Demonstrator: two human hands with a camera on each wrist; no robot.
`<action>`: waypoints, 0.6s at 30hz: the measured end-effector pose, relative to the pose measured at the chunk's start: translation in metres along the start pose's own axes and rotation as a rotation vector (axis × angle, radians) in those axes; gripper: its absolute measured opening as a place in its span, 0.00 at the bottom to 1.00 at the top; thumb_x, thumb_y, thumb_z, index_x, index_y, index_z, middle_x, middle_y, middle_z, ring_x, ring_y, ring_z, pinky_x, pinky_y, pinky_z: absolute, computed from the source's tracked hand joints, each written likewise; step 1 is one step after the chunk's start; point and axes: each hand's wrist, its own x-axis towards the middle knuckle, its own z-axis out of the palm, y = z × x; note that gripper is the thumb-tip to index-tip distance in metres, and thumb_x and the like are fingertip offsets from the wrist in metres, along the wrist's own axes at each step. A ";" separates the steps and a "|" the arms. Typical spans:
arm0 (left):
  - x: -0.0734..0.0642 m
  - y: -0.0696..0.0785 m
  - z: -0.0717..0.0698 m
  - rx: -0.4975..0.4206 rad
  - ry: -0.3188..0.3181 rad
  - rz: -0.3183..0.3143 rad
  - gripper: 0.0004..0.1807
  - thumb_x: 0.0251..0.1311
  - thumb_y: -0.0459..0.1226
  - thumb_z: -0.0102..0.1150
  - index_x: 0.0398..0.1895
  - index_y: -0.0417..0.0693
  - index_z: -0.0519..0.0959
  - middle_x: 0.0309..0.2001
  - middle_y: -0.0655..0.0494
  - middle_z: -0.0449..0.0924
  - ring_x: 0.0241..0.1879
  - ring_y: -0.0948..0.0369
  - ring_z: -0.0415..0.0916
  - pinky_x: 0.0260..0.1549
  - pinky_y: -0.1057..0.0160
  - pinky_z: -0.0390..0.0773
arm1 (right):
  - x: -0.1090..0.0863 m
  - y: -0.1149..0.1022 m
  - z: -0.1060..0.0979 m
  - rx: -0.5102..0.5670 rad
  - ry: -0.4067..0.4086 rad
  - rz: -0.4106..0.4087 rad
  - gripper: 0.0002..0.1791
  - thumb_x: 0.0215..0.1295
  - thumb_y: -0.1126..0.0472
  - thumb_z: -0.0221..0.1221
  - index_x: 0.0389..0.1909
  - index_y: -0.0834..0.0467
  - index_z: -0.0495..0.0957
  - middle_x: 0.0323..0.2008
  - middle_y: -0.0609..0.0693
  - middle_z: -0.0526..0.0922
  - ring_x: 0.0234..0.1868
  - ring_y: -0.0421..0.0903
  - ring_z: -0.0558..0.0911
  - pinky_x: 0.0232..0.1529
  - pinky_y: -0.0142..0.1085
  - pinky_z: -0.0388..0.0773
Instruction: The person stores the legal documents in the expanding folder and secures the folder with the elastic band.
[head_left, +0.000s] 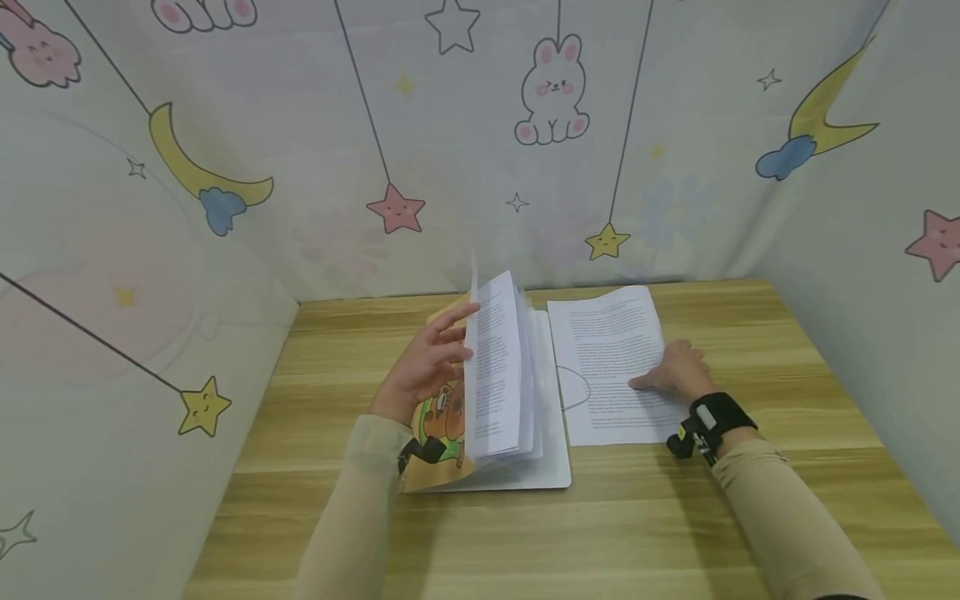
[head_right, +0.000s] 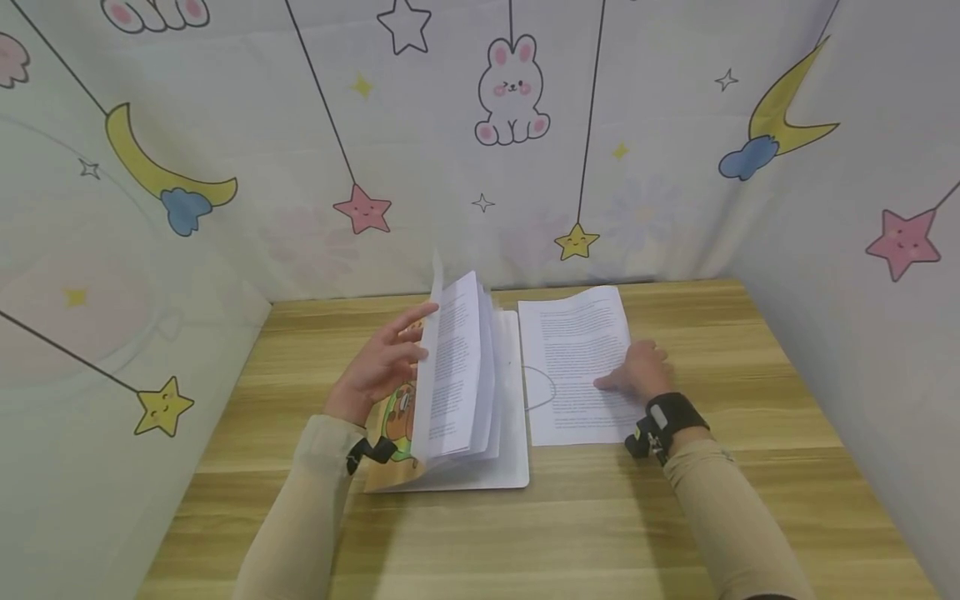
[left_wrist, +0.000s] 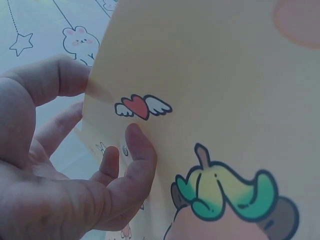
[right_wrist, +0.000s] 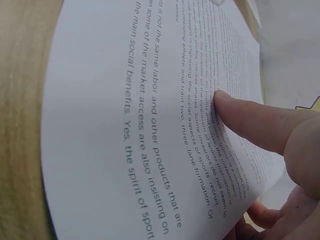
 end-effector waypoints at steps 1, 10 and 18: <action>0.000 0.000 0.000 -0.002 0.001 -0.002 0.40 0.66 0.21 0.51 0.82 0.46 0.58 0.72 0.26 0.59 0.61 0.37 0.66 0.42 0.54 0.82 | 0.000 0.001 0.000 0.017 0.001 0.000 0.61 0.50 0.47 0.81 0.67 0.82 0.53 0.49 0.76 0.68 0.47 0.67 0.72 0.47 0.55 0.75; -0.001 0.001 0.000 -0.027 -0.001 -0.009 0.39 0.66 0.21 0.52 0.80 0.53 0.65 0.72 0.25 0.58 0.61 0.37 0.65 0.43 0.54 0.82 | -0.005 0.007 -0.002 0.087 0.007 -0.031 0.66 0.51 0.51 0.80 0.72 0.81 0.46 0.56 0.80 0.70 0.53 0.69 0.75 0.56 0.60 0.75; -0.001 0.002 0.000 -0.024 -0.002 -0.005 0.39 0.66 0.21 0.52 0.80 0.51 0.64 0.72 0.25 0.58 0.60 0.38 0.65 0.42 0.55 0.81 | -0.008 0.015 -0.010 0.133 0.043 -0.088 0.36 0.67 0.60 0.67 0.62 0.81 0.63 0.50 0.74 0.75 0.45 0.63 0.77 0.47 0.54 0.76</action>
